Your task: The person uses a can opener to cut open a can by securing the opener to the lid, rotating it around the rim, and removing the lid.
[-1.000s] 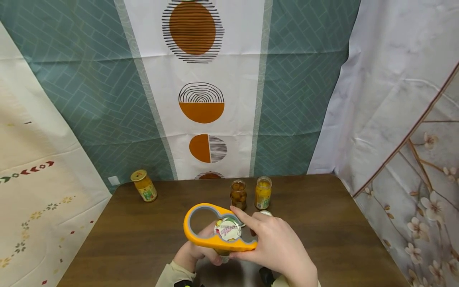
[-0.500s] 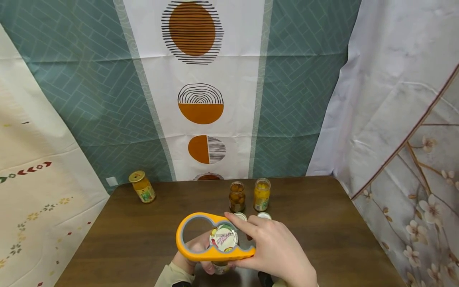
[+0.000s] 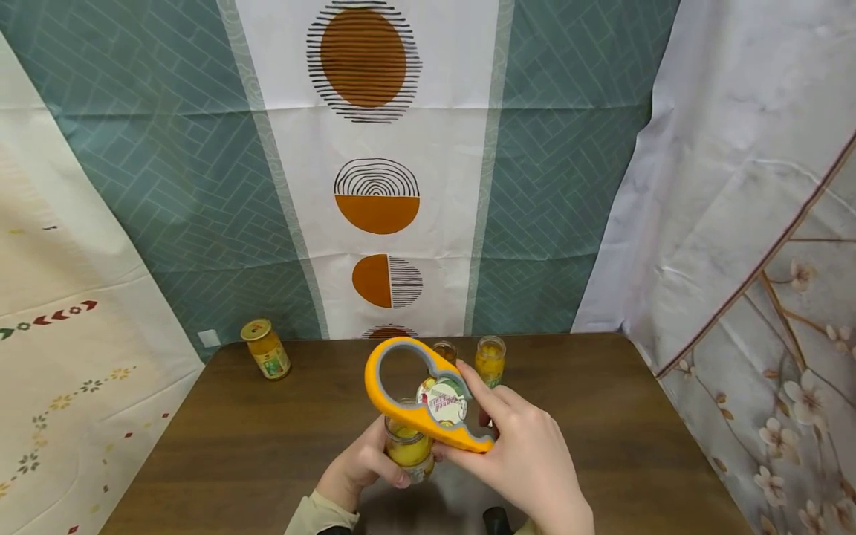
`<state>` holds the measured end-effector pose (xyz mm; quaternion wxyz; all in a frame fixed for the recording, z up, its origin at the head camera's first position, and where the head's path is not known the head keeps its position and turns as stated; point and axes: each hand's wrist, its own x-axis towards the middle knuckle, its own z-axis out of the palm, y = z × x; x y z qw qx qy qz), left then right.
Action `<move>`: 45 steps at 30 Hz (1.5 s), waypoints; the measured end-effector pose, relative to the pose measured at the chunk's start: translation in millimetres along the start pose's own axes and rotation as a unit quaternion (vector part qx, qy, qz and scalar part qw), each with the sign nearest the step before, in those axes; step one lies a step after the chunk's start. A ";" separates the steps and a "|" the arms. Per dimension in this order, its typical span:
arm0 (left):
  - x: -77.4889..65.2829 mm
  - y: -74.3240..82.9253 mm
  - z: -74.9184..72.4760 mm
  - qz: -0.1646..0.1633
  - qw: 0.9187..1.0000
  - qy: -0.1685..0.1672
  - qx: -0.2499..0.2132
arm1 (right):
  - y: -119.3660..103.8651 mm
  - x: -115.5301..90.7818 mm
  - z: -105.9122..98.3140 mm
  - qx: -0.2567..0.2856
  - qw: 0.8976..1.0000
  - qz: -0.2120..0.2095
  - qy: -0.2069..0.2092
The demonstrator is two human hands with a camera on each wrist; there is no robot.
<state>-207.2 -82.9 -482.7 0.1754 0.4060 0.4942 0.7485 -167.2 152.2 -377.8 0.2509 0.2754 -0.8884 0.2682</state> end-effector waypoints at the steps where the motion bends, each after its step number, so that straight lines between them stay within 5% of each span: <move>1: 1.0 0.1 0.0 0.009 1.000 0.005 0.009 | 0.2 -0.1 -0.4 0.004 1.000 0.009 0.006; 12: 3.1 3.4 -11.5 0.055 0.987 0.095 0.117 | 1.3 3.6 -4.2 0.034 0.996 0.050 0.066; 19: -1.1 6.9 -17.0 0.064 0.981 0.138 0.121 | 2.3 3.3 -7.9 0.046 0.992 0.084 0.077; 34: -2.8 8.6 -29.9 0.011 0.957 0.252 0.145 | 4.8 4.1 -10.6 0.050 0.990 0.110 0.078; 45: -5.0 2.3 -40.8 -0.093 0.916 0.359 0.152 | 4.5 4.4 -10.6 0.054 0.989 0.113 0.076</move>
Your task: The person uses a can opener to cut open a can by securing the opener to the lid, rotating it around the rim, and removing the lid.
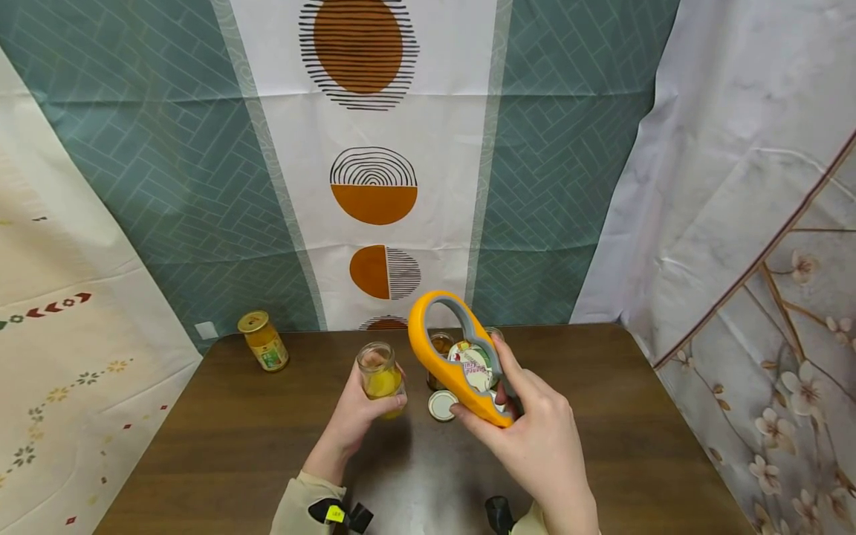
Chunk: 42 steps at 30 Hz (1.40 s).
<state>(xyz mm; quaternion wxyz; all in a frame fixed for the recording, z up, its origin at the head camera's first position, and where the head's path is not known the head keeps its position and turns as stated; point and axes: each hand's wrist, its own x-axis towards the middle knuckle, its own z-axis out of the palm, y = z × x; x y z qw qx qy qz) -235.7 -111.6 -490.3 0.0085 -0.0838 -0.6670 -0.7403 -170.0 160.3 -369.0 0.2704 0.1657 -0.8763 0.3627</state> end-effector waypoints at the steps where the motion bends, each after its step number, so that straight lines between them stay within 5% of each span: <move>1: 1.0 -1.2 -0.2 -0.007 1.000 0.006 0.007 | 0.0 0.0 -0.1 0.000 1.000 0.004 -0.002; 14: 17.7 -41.4 -4.6 0.002 0.996 0.079 0.043 | 3.5 -1.3 -1.2 0.004 1.000 0.014 -0.002; 26: 36.3 -59.1 -1.0 -0.020 0.991 0.087 0.095 | 6.2 0.4 -3.1 0.013 1.000 0.025 -0.006; 42: 48.4 -77.8 -2.1 -0.016 0.991 0.089 0.103 | 9.3 4.3 0.6 0.009 1.000 0.017 -0.011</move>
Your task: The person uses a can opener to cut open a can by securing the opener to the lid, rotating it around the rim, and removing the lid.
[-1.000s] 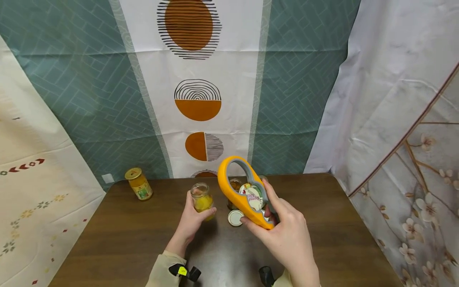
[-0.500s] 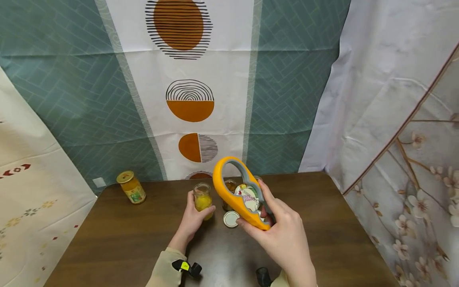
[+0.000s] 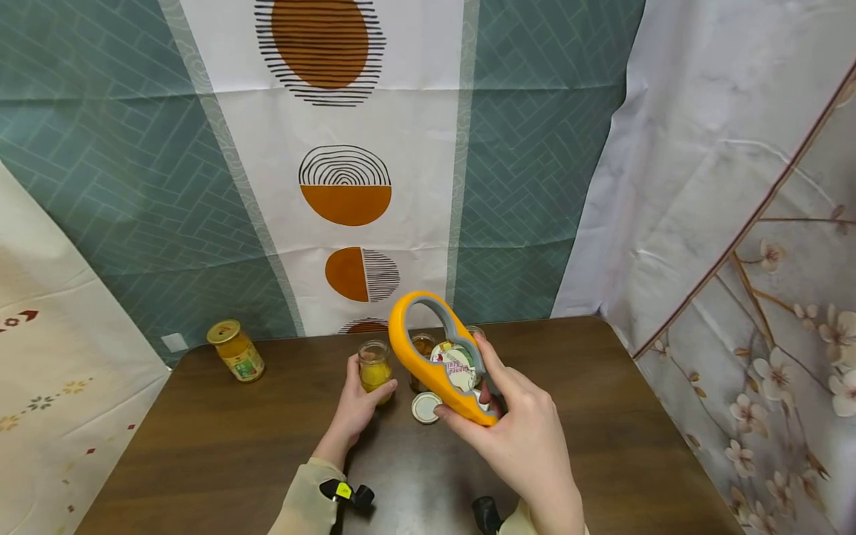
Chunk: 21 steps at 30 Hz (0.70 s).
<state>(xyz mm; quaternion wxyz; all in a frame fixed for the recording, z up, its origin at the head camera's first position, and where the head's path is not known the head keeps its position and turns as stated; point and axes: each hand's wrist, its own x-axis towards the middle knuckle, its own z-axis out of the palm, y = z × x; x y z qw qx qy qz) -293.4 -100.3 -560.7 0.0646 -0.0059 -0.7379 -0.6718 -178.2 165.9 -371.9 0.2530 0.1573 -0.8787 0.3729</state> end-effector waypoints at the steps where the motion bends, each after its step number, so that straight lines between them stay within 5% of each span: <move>1: -2.1 5.1 -0.4 0.003 1.000 -0.003 0.003 | 0.1 0.2 0.1 0.000 1.000 0.000 0.000; 7: -10.3 31.7 -2.8 0.002 1.000 -0.008 0.012 | -0.2 0.7 0.2 -0.002 1.000 0.005 -0.002; 15: 3.3 -2.0 -5.6 -0.001 1.000 0.013 0.024 | -2.3 -0.4 0.7 -0.008 1.000 0.002 -0.002; 21: 4.4 -5.8 -7.9 -0.009 0.999 0.013 0.036 | -2.6 -0.6 2.9 -0.015 1.000 0.004 -0.003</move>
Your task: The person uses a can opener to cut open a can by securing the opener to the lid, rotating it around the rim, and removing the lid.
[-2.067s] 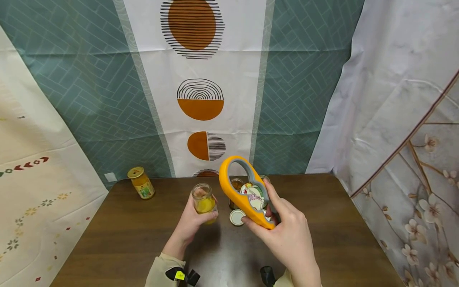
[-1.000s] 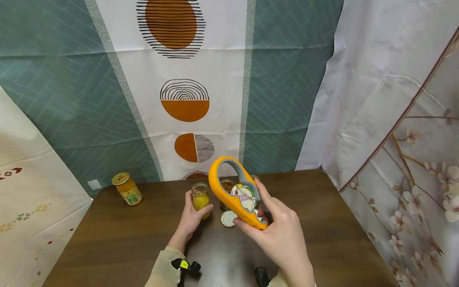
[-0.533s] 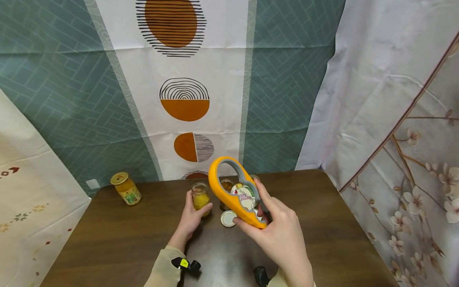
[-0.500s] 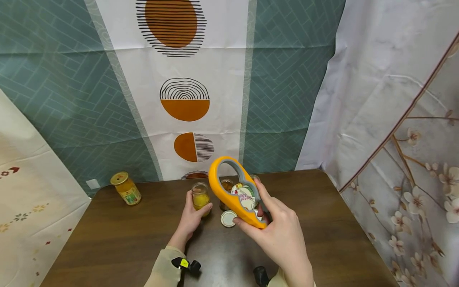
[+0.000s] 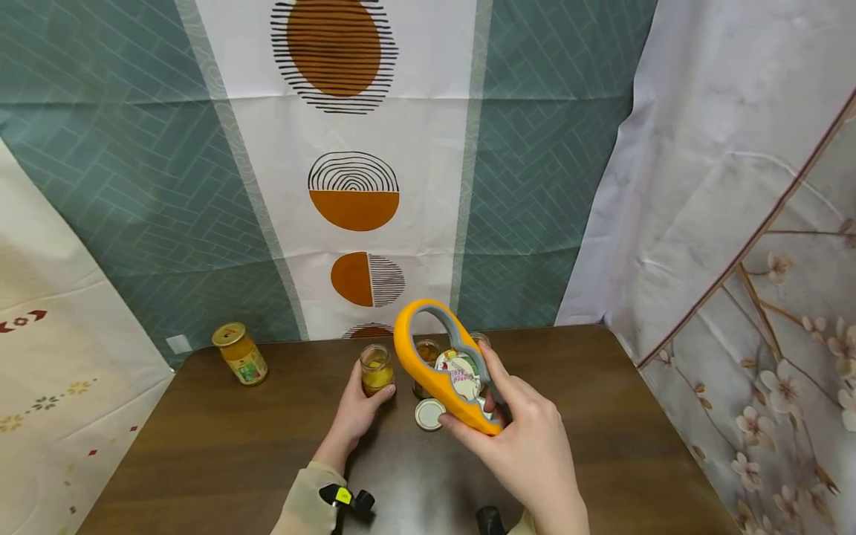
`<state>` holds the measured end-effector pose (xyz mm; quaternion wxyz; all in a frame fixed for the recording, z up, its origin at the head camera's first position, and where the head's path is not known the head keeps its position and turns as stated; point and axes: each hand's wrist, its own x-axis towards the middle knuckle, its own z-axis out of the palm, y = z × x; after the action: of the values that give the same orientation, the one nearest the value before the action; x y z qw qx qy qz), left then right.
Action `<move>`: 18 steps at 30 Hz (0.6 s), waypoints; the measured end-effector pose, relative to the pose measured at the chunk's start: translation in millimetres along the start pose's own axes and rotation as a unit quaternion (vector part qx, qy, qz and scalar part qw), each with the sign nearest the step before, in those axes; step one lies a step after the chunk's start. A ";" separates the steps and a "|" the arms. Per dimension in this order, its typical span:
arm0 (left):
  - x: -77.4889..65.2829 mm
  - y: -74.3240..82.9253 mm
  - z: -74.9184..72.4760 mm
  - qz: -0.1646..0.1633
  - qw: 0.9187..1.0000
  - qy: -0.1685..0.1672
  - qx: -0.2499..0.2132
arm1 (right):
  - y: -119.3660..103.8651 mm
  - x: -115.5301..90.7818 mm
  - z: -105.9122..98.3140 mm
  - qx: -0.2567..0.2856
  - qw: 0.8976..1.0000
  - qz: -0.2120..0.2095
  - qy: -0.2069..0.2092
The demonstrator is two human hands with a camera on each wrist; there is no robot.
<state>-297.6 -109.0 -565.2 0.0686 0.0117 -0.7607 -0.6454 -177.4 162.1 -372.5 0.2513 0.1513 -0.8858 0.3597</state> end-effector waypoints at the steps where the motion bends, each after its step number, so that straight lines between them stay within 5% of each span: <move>1: -0.2 0.6 0.0 -0.001 1.000 -0.001 0.002 | 0.1 0.0 0.2 -0.001 1.000 0.000 0.000; 18: 2.5 1.9 1.4 0.003 1.000 0.021 -0.005 | -0.8 -0.8 1.3 -0.008 1.000 -0.008 -0.004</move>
<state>-300.1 -107.6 -563.3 0.0862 0.0226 -0.7560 -0.6484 -176.9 160.6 -373.3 0.2516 0.1574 -0.8886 0.3496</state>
